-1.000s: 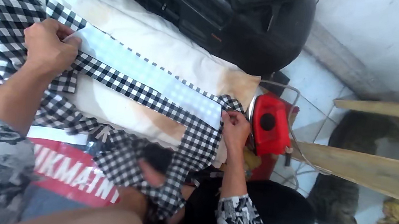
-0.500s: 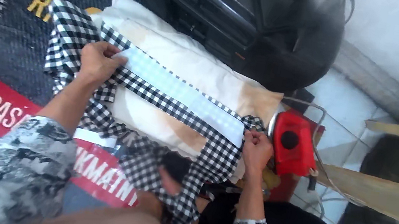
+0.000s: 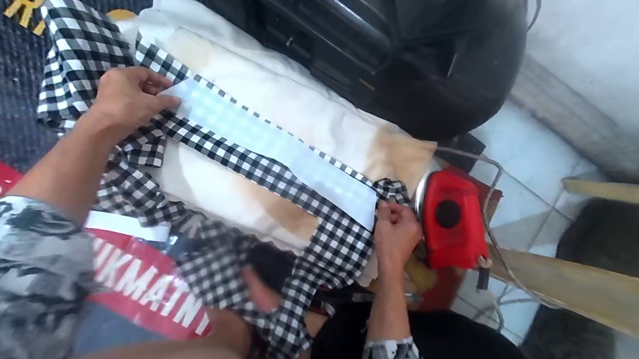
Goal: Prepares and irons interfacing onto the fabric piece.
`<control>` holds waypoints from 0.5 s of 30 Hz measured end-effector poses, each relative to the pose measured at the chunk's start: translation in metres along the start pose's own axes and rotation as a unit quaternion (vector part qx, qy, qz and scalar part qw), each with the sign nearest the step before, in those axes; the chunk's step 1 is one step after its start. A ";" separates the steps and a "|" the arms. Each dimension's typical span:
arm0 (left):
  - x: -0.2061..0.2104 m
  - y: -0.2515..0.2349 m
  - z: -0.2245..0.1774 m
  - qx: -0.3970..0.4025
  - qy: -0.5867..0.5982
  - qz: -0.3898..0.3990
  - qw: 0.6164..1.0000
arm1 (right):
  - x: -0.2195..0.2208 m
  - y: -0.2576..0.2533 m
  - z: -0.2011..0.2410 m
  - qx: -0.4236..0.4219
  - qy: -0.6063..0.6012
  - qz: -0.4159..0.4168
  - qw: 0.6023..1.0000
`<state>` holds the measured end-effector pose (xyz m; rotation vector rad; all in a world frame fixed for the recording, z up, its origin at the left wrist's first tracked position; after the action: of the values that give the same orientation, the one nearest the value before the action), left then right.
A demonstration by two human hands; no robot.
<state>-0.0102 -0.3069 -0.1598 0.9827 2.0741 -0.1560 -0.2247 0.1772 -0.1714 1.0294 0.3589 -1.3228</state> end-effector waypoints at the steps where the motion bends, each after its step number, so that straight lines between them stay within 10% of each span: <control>1: -0.001 0.000 0.001 -0.005 0.004 0.001 1.000 | -0.002 0.001 0.000 -0.001 -0.011 -0.009 1.000; 15: -0.001 0.000 0.002 0.002 0.020 0.003 1.000 | 0.005 0.036 0.003 -0.033 0.026 -0.027 0.999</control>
<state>-0.0090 -0.3080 -0.1604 1.0014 2.1079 -0.1391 -0.1914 0.1688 -0.1588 1.0065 0.4682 -1.3253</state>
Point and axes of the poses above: each hand's wrist, its own y-axis away from the middle knuckle, its own x-axis out of the palm, z = x × y, the point moved 10 cm from there along -y, towards the middle knuckle, and after that the axes turned 13 degrees about x, right-handed, at the moved point
